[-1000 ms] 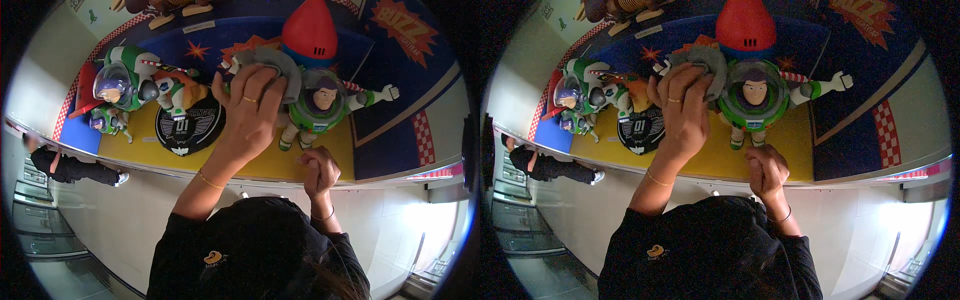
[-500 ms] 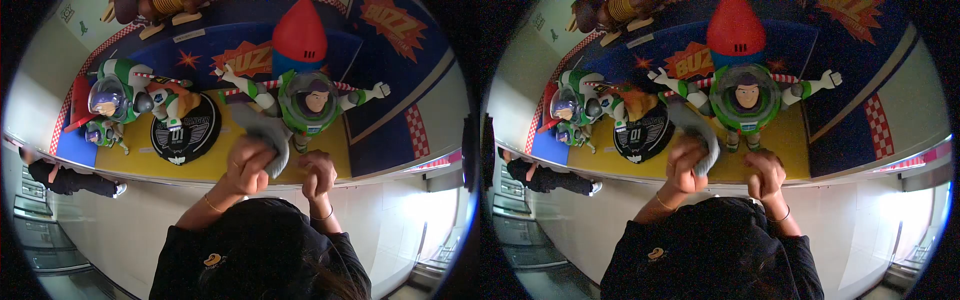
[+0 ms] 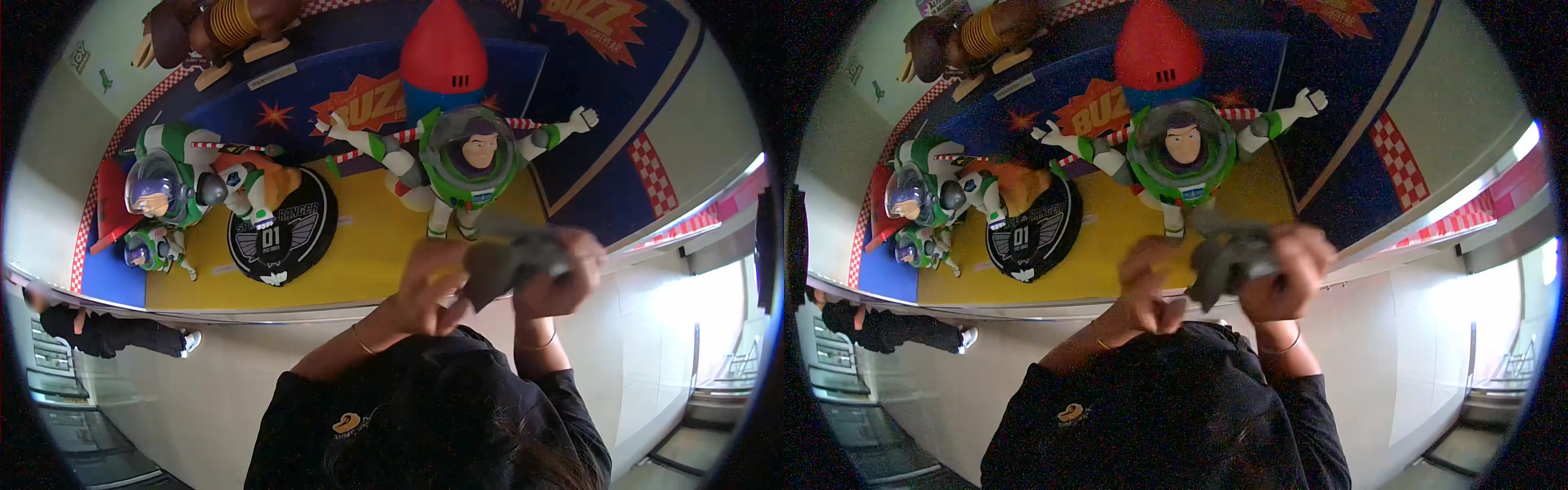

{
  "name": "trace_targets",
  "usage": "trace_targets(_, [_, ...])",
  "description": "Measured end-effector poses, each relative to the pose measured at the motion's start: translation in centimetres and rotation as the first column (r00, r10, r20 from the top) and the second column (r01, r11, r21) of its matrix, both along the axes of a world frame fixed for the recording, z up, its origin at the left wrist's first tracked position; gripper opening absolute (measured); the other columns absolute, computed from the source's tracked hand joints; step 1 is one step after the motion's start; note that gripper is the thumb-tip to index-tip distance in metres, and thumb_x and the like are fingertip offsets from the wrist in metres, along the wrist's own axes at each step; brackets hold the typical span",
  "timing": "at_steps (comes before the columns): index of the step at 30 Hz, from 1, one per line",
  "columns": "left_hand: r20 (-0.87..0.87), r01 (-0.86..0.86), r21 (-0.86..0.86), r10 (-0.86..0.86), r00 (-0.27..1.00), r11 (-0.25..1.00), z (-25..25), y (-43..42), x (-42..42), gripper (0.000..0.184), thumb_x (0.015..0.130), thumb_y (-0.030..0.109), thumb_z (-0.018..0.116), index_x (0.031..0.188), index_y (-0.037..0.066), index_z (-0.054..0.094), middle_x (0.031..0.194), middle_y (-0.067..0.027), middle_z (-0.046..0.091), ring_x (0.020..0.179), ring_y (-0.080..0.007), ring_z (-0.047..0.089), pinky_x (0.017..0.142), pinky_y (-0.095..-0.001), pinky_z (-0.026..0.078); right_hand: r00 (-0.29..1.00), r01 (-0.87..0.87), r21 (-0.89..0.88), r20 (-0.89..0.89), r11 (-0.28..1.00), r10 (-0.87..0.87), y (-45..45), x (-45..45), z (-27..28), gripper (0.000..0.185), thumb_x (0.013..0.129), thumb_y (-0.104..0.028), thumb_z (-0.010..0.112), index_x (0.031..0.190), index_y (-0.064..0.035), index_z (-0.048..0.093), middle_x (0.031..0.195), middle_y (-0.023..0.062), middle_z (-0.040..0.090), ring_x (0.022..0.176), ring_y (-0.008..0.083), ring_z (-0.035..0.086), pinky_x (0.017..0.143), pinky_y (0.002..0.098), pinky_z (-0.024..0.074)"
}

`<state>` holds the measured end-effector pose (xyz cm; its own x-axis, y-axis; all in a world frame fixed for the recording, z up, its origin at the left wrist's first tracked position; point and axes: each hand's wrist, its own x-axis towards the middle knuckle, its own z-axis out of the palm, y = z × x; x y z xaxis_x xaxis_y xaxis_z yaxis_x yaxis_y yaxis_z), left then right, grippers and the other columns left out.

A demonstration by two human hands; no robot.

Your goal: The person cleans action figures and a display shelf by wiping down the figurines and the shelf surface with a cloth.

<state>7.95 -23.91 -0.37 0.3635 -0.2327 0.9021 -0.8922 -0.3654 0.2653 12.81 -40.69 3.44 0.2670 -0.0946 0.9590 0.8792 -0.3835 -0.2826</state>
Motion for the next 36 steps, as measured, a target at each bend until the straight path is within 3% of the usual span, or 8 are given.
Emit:
trace_targets(2, [-0.13,-0.284,-0.292,0.257,0.958,0.913,0.3,0.2,0.2,0.048,0.075,0.006,0.061,0.12,0.002,0.045,0.119,-0.0173,0.05,0.102,-0.031,0.05,0.086,-0.0368,0.043,0.971,0.147,0.196,0.159,0.969,-0.18,0.6,1.8,3.7,0.018,0.084,-0.001,0.054,0.1,-0.0044,0.061,0.099,0.013,0.059,0.085,0.0251,0.058,0.077,0.0356,0.048])
trace_targets(5, [-0.334,-0.346,-0.315,0.238,0.912,0.884,0.1,0.8,1.2,0.049,0.076,0.005,0.059,0.123,0.001,0.042,0.12,-0.0174,0.049,0.103,-0.0307,0.049,0.088,-0.0367,0.042,0.957,0.255,0.071,0.125,0.964,-0.262,1.6,3.5,7.1,0.027,0.083,0.0,0.056,0.108,-0.0061,0.063,0.108,0.0124,0.061,0.092,0.0244,0.059,0.09,0.041,0.045])
trace_targets(7, [-0.524,-0.414,-0.321,0.204,0.827,0.852,0.1,1.1,1.7,0.051,0.077,0.003,0.058,0.125,0.001,0.04,0.12,-0.0175,0.047,0.103,-0.0305,0.048,0.089,-0.0366,0.041,0.942,0.334,-0.393,0.156,0.856,-0.296,2.1,4.7,7.9,0.036,0.081,0.002,0.057,0.115,-0.0067,0.063,0.115,0.0113,0.062,0.1,0.0227,0.06,0.102,0.0478,0.0368])
trace_targets(12, [-0.671,-0.29,-0.214,0.076,0.737,0.933,0.1,1.0,1.7,0.051,0.08,0.002,0.055,0.127,0.001,0.037,0.119,-0.0185,0.046,0.102,-0.0311,0.049,0.088,-0.0374,0.041,0.945,0.291,-0.479,0.01,0.828,-0.327,3.1,4.1,6.3,0.042,0.079,0.011,0.048,0.117,-0.003,0.061,0.114,0.0138,0.064,0.108,0.0243,0.059,0.111,0.0474,0.028])
trace_targets(23, [-0.619,-0.328,-0.157,0.166,0.768,0.932,-0.8,0.7,1.9,0.052,0.081,0.001,0.056,0.129,-0.001,0.037,0.118,-0.0194,0.047,0.101,-0.0329,0.05,0.088,-0.0395,0.042,0.994,0.074,-0.3,-0.053,0.951,-0.093,2.1,2.8,2.5,0.04,0.08,0.011,0.045,0.115,-0.0003,0.06,0.114,0.0152,0.063,0.107,0.0259,0.059,0.104,0.0429,0.0373])
trace_targets(27, [-0.575,-0.355,-0.082,0.247,0.78,0.931,0.0,0.8,1.5,0.05,0.087,0.006,0.055,0.132,0.0,0.035,0.119,-0.0189,0.046,0.103,-0.0316,0.051,0.091,-0.042,0.042,0.936,-0.093,-0.122,-0.349,0.988,0.045,0.8,0.9,0.6,0.04,0.08,0.01,0.045,0.117,0.0013,0.058,0.113,0.0154,0.062,0.102,0.0242,0.058,0.096,0.034,0.0424])
trace_targets(32, [-0.59,-0.389,-0.073,0.275,0.759,0.918,-0.1,0.6,1.5,0.049,0.086,0.005,0.057,0.13,-0.001,0.037,0.115,-0.0191,0.049,0.099,-0.0323,0.054,0.087,-0.0419,0.044,0.894,0.0,0.158,-0.443,0.987,0.071,2.3,0.5,-1.9,0.04,0.08,0.008,0.045,0.119,0.0025,0.055,0.107,0.0147,0.062,0.094,0.0217,0.057,0.088,0.0284,0.0434])
trace_targets(36, [-0.587,-0.435,-0.035,0.334,0.738,0.9,0.1,0.2,1.3,0.049,0.085,0.003,0.059,0.129,-0.002,0.037,0.11,-0.0188,0.052,0.094,-0.0317,0.056,0.081,-0.0404,0.047,0.798,-0.16,-0.06,-0.595,0.985,0.093,3.6,1.2,-3.6,0.043,0.082,0.003,0.051,0.124,0.0033,0.048,0.111,0.0215,0.057,0.089,0.0368,0.058,0.08,0.0388,0.0487])
